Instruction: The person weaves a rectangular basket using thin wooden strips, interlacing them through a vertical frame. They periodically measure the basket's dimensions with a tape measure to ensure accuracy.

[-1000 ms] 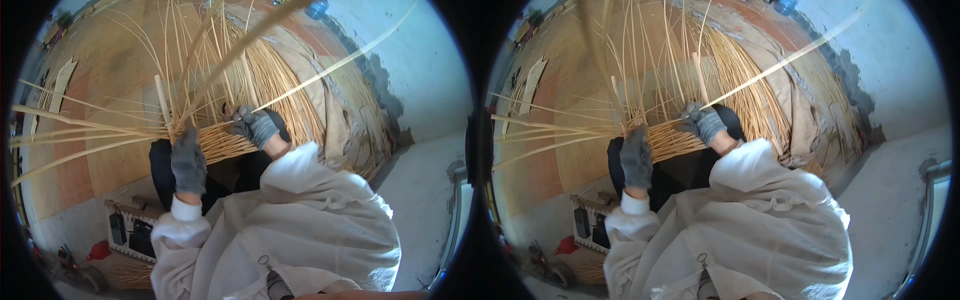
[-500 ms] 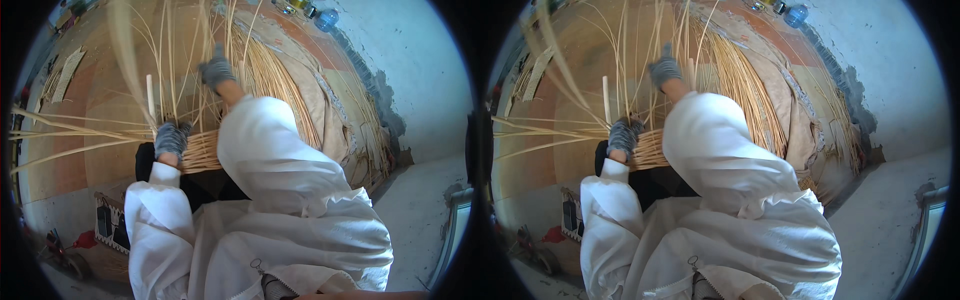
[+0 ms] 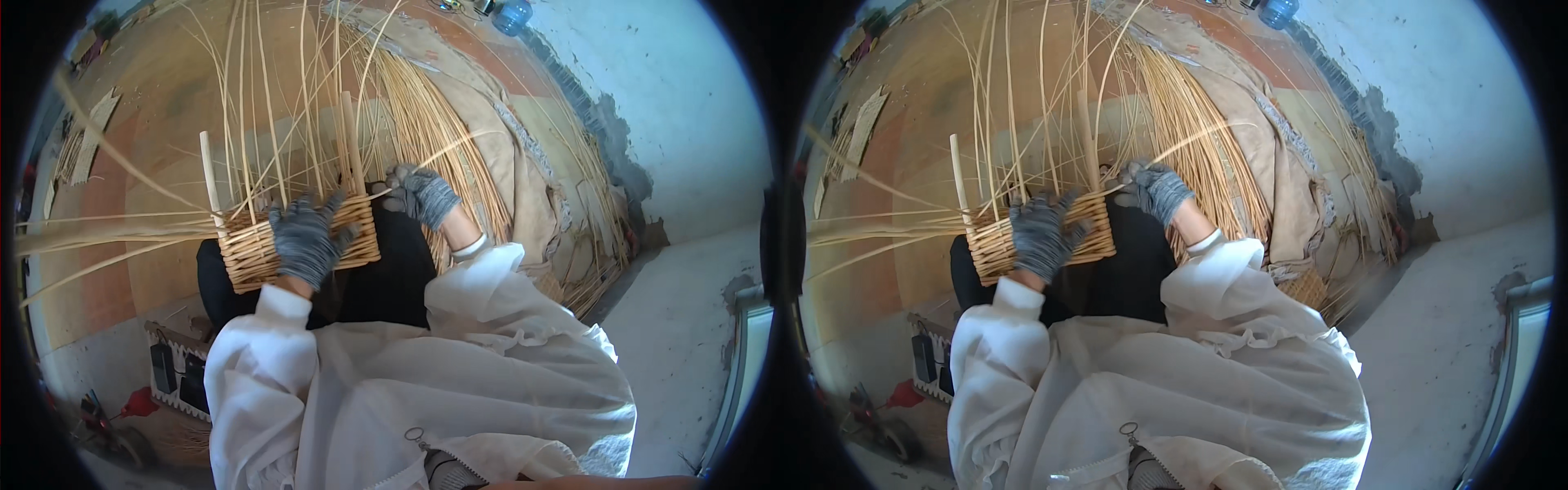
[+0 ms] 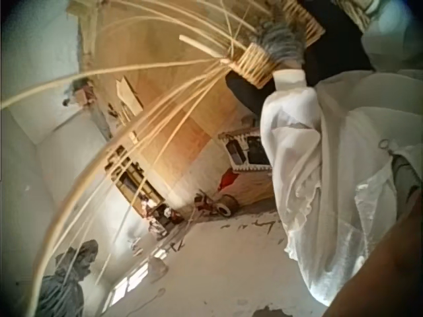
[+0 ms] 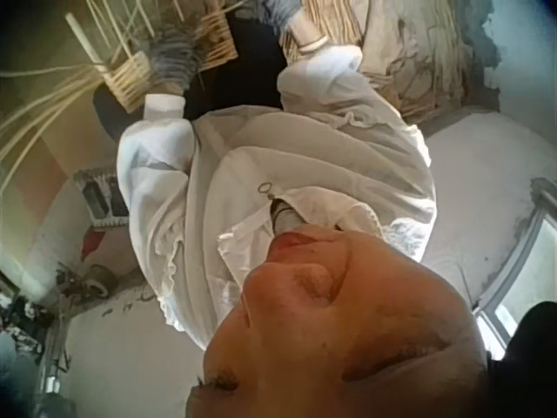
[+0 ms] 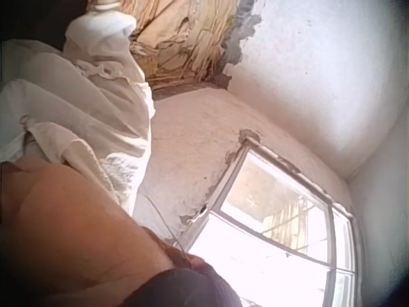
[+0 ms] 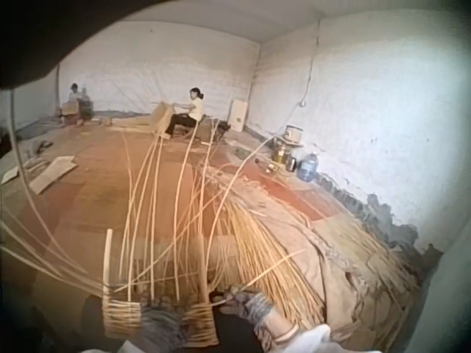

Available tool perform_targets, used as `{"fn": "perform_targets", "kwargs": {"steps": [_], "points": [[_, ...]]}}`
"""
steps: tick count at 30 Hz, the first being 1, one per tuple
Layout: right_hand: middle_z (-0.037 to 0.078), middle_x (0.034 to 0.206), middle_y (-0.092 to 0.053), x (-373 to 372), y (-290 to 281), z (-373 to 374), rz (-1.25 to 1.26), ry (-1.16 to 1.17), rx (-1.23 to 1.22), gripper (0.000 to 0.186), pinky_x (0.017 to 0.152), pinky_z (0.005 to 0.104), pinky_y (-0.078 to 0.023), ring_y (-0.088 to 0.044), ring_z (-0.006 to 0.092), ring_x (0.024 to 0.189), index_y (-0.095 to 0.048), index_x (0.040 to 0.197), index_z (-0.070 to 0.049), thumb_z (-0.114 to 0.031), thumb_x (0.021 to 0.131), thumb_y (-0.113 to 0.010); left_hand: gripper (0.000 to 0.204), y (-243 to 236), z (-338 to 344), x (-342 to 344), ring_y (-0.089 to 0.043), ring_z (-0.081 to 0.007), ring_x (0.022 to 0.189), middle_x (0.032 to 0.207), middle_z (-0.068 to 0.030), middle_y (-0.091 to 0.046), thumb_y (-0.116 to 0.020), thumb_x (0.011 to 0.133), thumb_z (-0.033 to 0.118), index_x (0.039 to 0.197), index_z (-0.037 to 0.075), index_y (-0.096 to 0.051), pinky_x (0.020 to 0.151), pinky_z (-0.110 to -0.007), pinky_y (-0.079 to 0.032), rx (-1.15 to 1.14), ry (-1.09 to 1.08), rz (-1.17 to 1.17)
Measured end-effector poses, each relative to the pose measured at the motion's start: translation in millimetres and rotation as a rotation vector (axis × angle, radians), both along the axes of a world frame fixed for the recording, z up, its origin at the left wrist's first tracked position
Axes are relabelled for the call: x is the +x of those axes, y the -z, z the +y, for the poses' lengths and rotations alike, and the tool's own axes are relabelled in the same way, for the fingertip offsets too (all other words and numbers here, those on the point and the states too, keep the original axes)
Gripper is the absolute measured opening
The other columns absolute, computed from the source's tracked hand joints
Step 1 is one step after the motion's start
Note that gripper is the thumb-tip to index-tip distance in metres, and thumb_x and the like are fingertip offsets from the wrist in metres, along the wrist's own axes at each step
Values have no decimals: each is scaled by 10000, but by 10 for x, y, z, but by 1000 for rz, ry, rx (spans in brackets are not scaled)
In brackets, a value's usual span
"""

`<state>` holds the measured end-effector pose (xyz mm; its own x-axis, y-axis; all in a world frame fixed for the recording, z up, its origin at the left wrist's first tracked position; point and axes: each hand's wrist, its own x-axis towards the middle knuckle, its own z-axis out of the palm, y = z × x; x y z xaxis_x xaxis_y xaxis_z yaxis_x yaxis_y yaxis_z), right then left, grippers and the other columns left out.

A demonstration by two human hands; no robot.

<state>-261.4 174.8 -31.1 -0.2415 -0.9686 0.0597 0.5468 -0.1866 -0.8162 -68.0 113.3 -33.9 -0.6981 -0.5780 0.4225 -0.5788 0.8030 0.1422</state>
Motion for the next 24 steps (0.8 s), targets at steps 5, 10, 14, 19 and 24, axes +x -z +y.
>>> {"fn": "perform_targets", "kwargs": {"steps": [5, 10, 14, 19, 24], "points": [[71, 829, -549, -410, 322, -313, 536, 336, 344, 229, 887, 381, -416, -557, 259, 907, -536, 1021, -38, -186, 857, -475, 739, 21, 99, -404, -472, -267, 1091, 1109, -134, -537, -435, 719, 685, 1296, 224, -390, 994, -544, -162, 412, -156, -500], [70, 782, -558, -630, 852, 203, -349, 281, 218, 259, 764, 367, -423, -518, 209, 661, -516, 1019, -63, -248, 904, -375, 720, 37, 81, -530, -429, -273, 1130, 1140, -133, -518, -449, 717, 673, 1254, 194, -448, 971, -540, -197, 399, -178, -529], [45, 651, -525, -604, 1058, 754, -496, 390, -14, 181, 650, 322, -457, -510, 163, 593, -552, 838, -39, -201, 875, -480, 648, 36, 197, -325, -491, -310, 1034, 1095, -177, -517, -486, 739, 613, 1173, 132, -507, 964, -534, -219, 372, 42, -176], [32, 763, -577, 254, 505, 821, 680, 760, 253, 191, 554, 224, -445, -510, 108, 622, -600, 950, -11, -143, 811, -610, 644, 281, 105, 585, -451, -359, 1065, 1206, -207, -427, -695, 711, 283, 1207, -14, -411, 926, -415, -358, 250, -52, 1070], [77, 739, -614, 1631, -292, -163, 1559, 479, -302, 201, 556, 263, -476, -593, 183, 610, -643, 808, -50, -229, 723, -677, 557, 723, -240, 794, -494, -272, 1047, 1137, -172, -499, -689, 693, 112, 1176, -35, -451, 908, -335, -393, 492, -183, 839]]}}
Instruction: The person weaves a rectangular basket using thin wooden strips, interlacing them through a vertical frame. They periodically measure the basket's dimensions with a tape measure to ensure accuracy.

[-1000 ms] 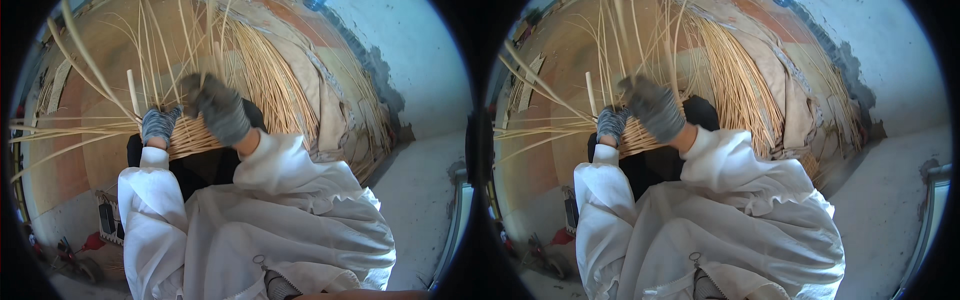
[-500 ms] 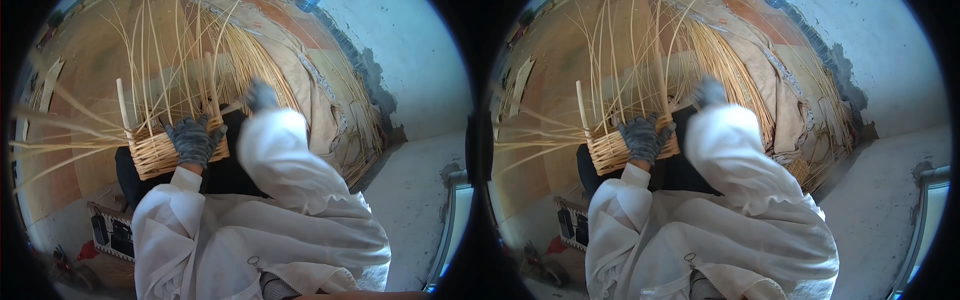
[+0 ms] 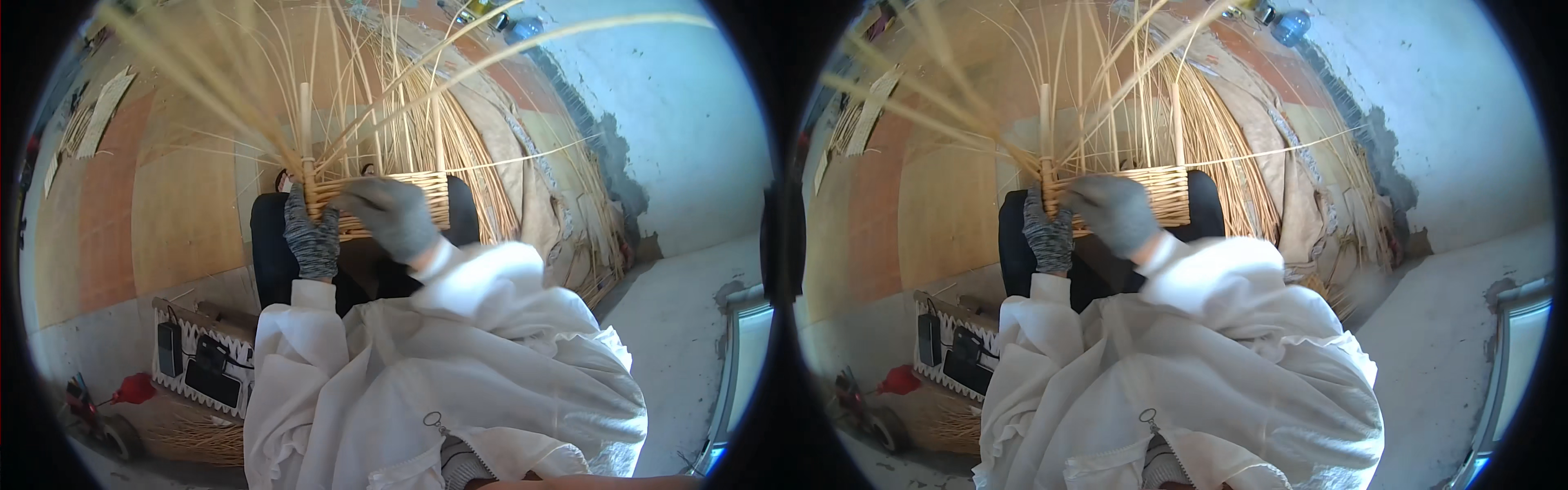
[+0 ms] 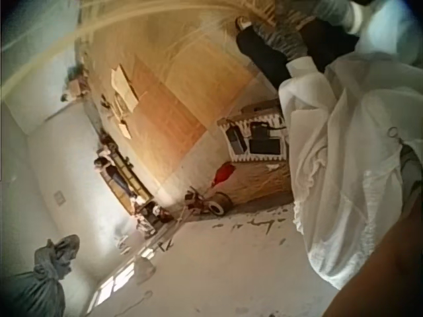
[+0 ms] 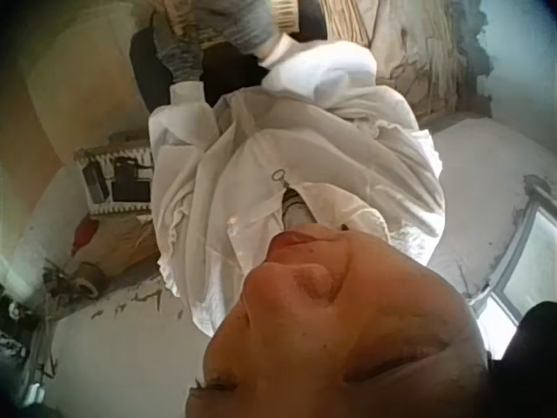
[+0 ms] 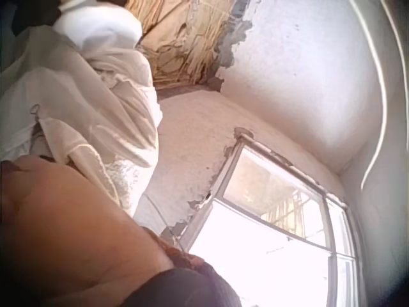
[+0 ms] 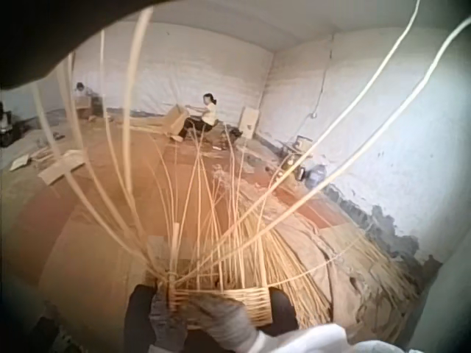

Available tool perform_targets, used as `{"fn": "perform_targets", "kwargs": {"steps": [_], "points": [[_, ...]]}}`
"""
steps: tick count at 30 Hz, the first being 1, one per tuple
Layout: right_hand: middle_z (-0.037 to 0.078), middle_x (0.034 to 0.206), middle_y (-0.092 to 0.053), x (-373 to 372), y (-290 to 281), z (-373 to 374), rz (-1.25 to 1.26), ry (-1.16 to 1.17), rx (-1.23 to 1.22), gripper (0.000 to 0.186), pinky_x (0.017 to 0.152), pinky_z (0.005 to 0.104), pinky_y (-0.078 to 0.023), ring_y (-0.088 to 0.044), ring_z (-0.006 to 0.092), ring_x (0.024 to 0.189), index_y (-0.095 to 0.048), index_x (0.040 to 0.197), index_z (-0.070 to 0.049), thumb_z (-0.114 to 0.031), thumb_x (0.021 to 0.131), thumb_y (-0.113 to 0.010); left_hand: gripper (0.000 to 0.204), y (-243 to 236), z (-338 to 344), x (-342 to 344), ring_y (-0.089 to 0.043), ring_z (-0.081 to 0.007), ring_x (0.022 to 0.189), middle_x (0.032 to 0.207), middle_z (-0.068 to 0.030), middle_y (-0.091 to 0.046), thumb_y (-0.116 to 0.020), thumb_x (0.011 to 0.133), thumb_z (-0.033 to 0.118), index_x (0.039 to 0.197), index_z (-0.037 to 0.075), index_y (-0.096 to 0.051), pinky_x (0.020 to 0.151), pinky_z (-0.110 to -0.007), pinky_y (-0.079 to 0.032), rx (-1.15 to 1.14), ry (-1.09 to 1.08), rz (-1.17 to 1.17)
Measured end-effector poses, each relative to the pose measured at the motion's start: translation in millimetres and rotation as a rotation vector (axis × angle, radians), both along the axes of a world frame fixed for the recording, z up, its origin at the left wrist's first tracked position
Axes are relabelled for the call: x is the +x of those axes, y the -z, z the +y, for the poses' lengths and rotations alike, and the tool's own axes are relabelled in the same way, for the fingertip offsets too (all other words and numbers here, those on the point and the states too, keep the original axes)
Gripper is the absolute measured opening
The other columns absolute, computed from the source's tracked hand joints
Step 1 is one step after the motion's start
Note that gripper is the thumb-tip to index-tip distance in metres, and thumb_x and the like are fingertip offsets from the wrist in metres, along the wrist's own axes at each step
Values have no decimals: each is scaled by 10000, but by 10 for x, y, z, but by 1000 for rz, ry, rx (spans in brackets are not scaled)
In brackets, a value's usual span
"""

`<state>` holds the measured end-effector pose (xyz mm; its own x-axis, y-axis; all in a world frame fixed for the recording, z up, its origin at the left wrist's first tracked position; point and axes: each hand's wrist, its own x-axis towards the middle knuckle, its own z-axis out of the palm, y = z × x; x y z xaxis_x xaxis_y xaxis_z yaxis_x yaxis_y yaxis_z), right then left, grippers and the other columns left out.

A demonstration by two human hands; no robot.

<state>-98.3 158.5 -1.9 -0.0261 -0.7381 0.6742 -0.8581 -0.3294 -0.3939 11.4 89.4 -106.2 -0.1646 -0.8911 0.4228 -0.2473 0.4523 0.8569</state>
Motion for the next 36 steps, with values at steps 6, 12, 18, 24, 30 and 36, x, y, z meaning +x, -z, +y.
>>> {"fn": "perform_targets", "kwargs": {"steps": [6, 12, 18, 24, 30, 36], "points": [[66, 665, -589, 121, -276, -1242, 375, 173, 423, 251, 519, 303, -470, -593, 192, 594, -614, 745, -78, -329, 756, -620, 531, 87, -293, -130, -517, -250, 1014, 1085, -152, -520, -696, 701, 97, 1162, -27, -463, 898, -318, -409, 157, -34, 214], [77, 688, -613, 202, 27, -992, 131, -132, 91, 88, 496, 237, -471, -594, 139, 579, -621, 775, -53, -139, 774, -639, 455, 12, -430, -2, -527, -216, 975, 1063, -124, -526, -696, 701, 86, 1097, -28, -501, 882, -292, -414, 197, 18, 425], [100, 796, -620, -2, 209, -601, -1182, 9, 347, 162, 550, 254, -504, -608, 203, 663, -592, 870, -25, -179, 821, -604, 415, 122, -368, 0, -529, -208, 985, 1062, -127, -539, -684, 716, 75, 1081, -32, -519, 876, -293, -419, 240, 27, 440], [132, 902, -569, -672, 774, -511, -1839, 139, 487, 145, 641, 306, -507, -573, 227, 767, -538, 933, -25, -146, 852, -539, 491, -60, -513, 168, -564, -211, 925, 1017, -146, -572, -730, 687, 123, 1093, -41, -508, 817, -300, -463, 413, 166, 348], [138, 858, -591, -956, 740, -270, -1865, 262, 347, 153, 625, 321, -539, -608, 256, 753, -521, 911, -13, -75, 797, -603, 462, -199, -1049, -1, -574, -172, 809, 936, -110, -598, -746, 684, 170, 1047, -27, -541, 705, -271, -487, 603, 545, 136], [148, 870, -603, -1198, 459, -1173, -881, 86, 471, 273, 753, 323, -495, -601, 276, 839, -527, 1024, 17, -152, 816, -581, 377, 151, -1046, -212, -581, -177, 699, 801, -100, -599, -717, 702, 127, 995, -20, -530, 610, -290, -488, 795, 349, -22]]}}
